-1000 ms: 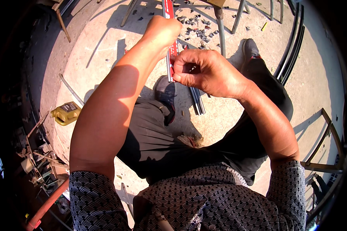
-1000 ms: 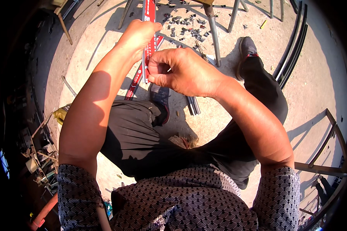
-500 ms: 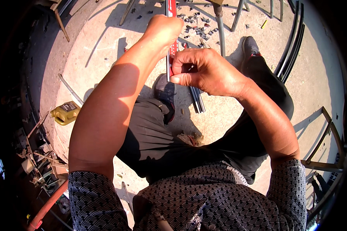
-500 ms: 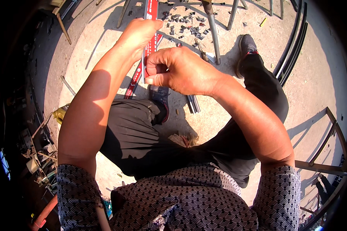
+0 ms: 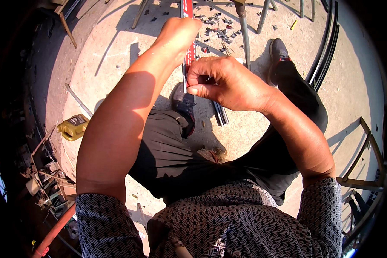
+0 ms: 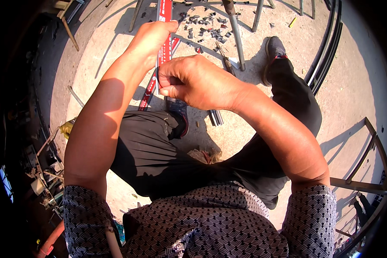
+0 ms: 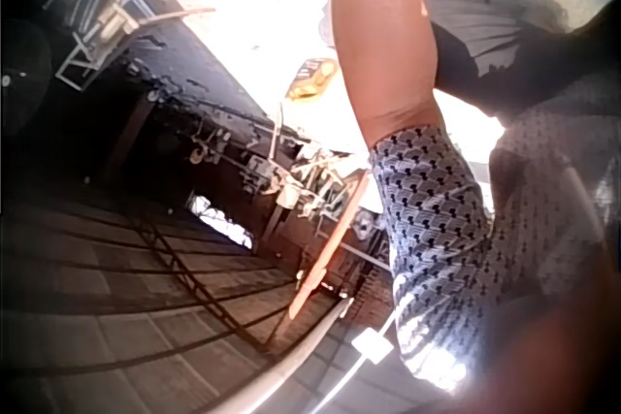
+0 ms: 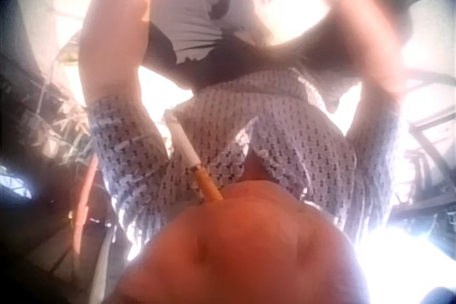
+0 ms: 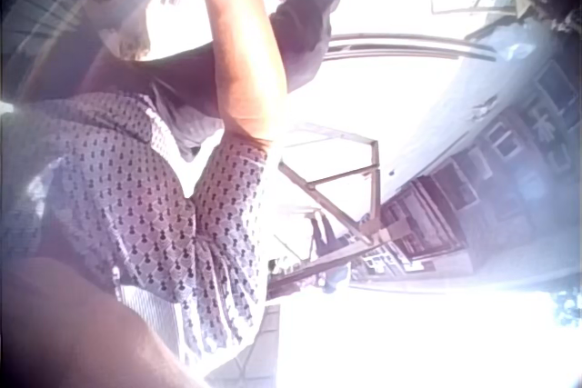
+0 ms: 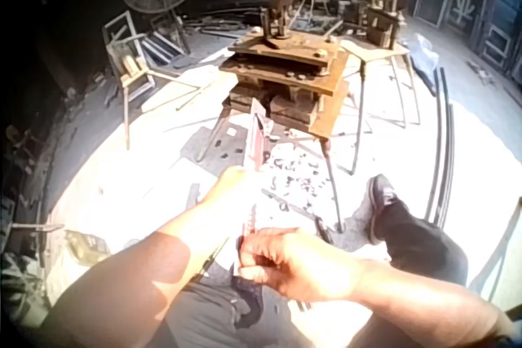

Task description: The person assembles a window frame by hand, fitting red protective strips and metal components into the frame slots. They repeatedly align and press parts into place, then move to a different area to handle additional frame pieces and small hardware.

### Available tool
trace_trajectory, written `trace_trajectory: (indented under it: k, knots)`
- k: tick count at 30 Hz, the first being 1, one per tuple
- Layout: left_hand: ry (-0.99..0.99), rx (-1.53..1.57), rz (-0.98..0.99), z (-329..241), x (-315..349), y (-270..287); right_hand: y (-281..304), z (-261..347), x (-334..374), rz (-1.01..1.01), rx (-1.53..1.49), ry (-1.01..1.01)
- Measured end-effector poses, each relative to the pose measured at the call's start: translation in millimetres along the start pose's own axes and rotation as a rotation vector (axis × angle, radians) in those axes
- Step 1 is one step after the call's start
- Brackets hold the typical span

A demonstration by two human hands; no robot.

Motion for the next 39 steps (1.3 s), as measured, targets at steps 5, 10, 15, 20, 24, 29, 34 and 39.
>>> trace_trajectory:
  k: [5,10,15,20,24,29,34,39]
  knots:
    - [0.0,0.012,0.023,1.2,-0.4,-1.0,1.5,-0.1,0.6,0.026,-0.056,-0.022]
    - [-0.004,-0.006,0.029,1.5,-0.9,-1.7,1.3,-1.4,1.1,0.03,-0.077,-0.063]
    - [0.011,-0.028,0.026,1.8,1.1,-0.9,0.9,-0.4,-0.5,0.084,-0.095,-0.137]
    - [0.001,-0.073,0.017,1.0,2.8,-3.9,0.3,-1.8,-0.4,0.085,-0.104,-0.129]
    - [-0.001,-0.075,-0.007,0.5,4.0,-4.2,0.8,0.1,-1.1,0.093,-0.074,-0.136]
    - [0.006,-0.047,-0.017,0.2,6.3,-6.2,1.2,-2.1,-0.7,0.106,-0.047,-0.13]
    - [0.01,-0.032,0.005,-0.4,7.8,-6.3,1.2,-3.5,0.1,0.07,-0.07,-0.06]
    - [0.011,-0.068,-0.018,-3.1,12.1,-7.8,0.2,-4.1,0.1,0.073,-0.054,-0.038]
Point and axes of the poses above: each hand's wrist, its own x-axis away from the middle knuckle, its own y-axis out of the back of the hand, z = x × y, the point moved 3 cm from there along -x, towards the middle knuckle, and after that the axes turned 2 degrees about z, right-handed, at the moved point
